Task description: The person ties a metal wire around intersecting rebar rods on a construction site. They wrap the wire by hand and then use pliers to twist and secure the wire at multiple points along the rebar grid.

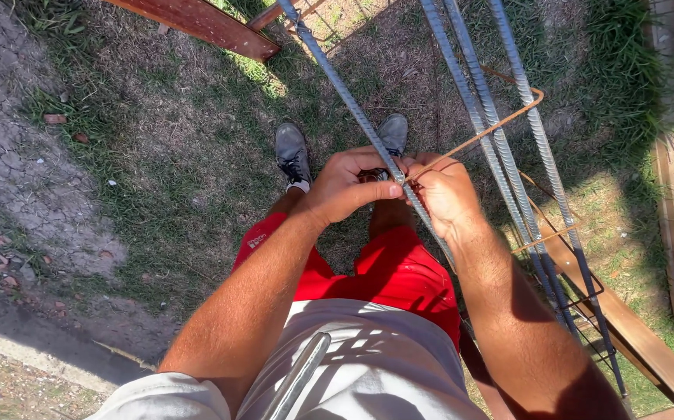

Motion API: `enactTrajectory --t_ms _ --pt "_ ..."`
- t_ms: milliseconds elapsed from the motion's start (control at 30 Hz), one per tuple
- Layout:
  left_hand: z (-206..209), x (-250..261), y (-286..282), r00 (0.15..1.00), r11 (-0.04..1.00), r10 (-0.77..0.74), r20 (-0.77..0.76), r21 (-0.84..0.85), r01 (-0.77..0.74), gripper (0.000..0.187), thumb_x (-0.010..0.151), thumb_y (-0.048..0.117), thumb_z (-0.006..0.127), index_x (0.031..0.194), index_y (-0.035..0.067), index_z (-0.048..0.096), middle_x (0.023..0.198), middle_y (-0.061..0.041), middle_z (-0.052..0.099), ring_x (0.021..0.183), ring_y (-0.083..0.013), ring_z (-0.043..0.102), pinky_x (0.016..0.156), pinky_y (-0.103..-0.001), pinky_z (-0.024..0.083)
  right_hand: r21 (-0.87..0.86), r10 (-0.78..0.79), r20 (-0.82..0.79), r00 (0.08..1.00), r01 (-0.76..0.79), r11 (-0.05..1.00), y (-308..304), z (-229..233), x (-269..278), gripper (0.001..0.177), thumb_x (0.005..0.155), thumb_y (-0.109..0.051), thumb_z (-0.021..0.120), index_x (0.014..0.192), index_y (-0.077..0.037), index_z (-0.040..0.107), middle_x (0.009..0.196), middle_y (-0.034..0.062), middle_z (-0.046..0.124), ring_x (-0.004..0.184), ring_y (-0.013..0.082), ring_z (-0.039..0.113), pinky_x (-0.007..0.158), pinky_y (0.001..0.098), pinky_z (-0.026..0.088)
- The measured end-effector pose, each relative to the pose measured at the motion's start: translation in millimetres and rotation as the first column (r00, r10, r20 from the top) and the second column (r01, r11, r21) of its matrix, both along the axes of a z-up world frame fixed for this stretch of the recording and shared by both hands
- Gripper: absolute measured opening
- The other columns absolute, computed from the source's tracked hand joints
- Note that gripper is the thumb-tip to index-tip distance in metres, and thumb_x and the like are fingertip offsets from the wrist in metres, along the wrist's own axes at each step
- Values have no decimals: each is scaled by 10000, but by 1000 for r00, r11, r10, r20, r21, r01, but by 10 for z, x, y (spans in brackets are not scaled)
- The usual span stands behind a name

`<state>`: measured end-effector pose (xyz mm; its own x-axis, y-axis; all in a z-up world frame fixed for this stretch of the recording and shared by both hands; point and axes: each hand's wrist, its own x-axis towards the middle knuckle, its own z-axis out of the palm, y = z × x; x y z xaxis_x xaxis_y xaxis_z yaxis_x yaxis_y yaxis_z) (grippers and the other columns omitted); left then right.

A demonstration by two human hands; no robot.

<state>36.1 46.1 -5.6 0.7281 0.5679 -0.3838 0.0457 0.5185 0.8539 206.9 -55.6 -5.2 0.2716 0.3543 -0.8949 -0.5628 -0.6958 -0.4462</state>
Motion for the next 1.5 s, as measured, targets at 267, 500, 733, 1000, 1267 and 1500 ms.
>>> enactTrajectory --t_ms 267,500,733,1000,1267,1500 --pt "9 -24 18 1000 995 -5 7 104 4 398 898 279 1002 1190 43 870 1175 -178 815 1181 -360 784 1069 -485 594 70 -62 59 996 58 996 -248 -382 -17 105 1011 -112 808 1025 -13 776 813 139 764 653 228 781 597 360 673" --pt "-111 -14 -74 1000 995 11 15 97 -12 350 913 275 992 1161 57 876 1172 -153 822 1158 -319 795 1058 -465 596 41 -167 19 986 167 985 -144 342 42 176 983 -124 838 1101 -25 754 909 135 808 786 189 835 713 380 719" --pt "-126 -20 -51 999 998 28 18 58 -29 342 905 270 993 1138 47 881 1165 -162 818 1171 -326 785 1072 -480 587 183 -115 290 950 63 981 -288 291 -107 242 987 -52 853 1214 -6 783 1001 166 826 880 150 793 784 340 713" --pt "-94 -25 -72 1000 998 19 12 64 -19 341 918 277 981 1139 38 881 1151 -179 824 1166 -377 782 1078 -504 573 238 -230 70 971 208 949 -293 255 -37 220 975 -111 877 1149 -17 780 994 211 836 870 243 848 760 392 743" --pt "-63 -41 -21 1000 997 4 12 74 -5 341 919 290 972 1132 40 878 1171 -178 827 1185 -369 780 1097 -506 565 286 31 312 950 -125 950 -401 186 60 214 1003 -209 890 1092 -39 797 904 136 819 792 123 755 697 253 657" --pt "-78 -41 -54 1000 998 9 -2 64 -9 341 918 297 969 1114 35 873 1147 -180 821 1170 -382 782 1084 -509 567 273 -124 90 988 95 957 -343 178 52 227 1003 -207 867 1022 -46 709 856 151 793 720 193 812 587 338 695"
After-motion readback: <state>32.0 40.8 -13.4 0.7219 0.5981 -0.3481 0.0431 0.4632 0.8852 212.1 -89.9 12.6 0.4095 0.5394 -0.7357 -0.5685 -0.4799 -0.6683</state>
